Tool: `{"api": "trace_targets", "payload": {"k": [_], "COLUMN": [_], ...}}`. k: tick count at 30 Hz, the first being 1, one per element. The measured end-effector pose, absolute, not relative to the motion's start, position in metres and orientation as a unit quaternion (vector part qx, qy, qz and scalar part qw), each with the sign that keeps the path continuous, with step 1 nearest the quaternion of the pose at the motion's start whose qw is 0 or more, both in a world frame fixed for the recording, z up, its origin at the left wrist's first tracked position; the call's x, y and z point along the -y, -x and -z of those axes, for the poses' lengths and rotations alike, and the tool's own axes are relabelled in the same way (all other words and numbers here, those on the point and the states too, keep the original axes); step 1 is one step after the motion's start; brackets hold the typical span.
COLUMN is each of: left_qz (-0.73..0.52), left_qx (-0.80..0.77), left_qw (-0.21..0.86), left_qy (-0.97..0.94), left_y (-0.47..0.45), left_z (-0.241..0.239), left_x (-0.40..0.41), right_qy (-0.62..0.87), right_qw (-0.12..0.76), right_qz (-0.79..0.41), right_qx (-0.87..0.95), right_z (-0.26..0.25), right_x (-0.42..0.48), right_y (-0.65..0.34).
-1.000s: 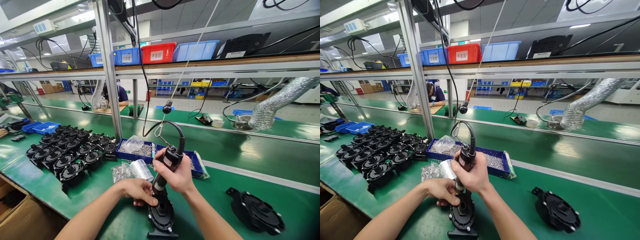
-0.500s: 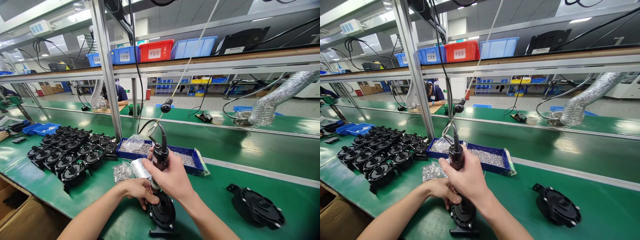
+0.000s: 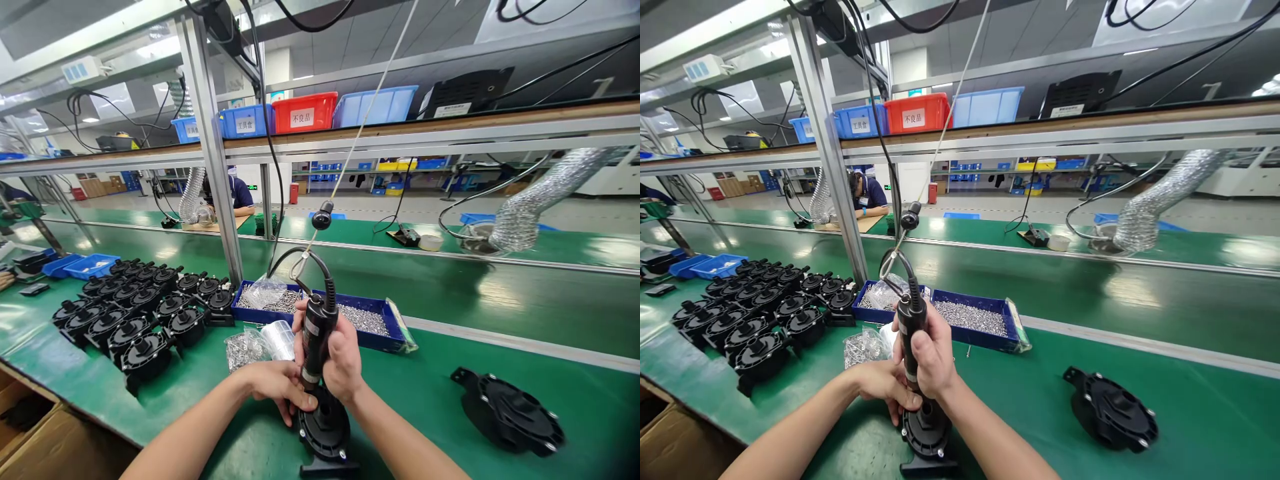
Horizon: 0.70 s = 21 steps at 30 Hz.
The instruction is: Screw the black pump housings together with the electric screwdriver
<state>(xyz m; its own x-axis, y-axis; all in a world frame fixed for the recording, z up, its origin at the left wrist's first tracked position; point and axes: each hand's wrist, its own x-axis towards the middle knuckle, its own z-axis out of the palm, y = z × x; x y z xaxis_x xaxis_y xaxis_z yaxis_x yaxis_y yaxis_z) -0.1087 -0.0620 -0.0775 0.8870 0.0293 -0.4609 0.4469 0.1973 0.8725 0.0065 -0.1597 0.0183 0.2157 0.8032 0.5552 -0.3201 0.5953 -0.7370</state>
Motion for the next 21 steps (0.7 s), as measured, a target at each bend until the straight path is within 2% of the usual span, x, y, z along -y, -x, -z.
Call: {"api": "trace_targets", "payload": {"k": [7,15,21], "left_qz": [0.119,0.134,0.113], "left_qx": [-0.178,-0.233,-0.219], "left_qw": [0.7,0.718,0.733], "left_qy": [-0.681,-0.642,-0.634], "left_y": [0.1131,0.1094,0.1099], "left_z": [0.0681,0.071,0.0688], "left_x": [0.0645,0.0652,0.0681], "right_qy": [0.287,0.233,0.17], "right_qw": [0.731,0.743,0.739], "right_qz": [-0.354,-0.373,-0.442], "right_qx": [0.507,0.505,0.48], "right_z": [-0.0234,-0.0219,-0.0274], "right_x": [0.1608,0.1591,0.1616], "right_y": [-0.0079,-0.0103,-0.012]}}
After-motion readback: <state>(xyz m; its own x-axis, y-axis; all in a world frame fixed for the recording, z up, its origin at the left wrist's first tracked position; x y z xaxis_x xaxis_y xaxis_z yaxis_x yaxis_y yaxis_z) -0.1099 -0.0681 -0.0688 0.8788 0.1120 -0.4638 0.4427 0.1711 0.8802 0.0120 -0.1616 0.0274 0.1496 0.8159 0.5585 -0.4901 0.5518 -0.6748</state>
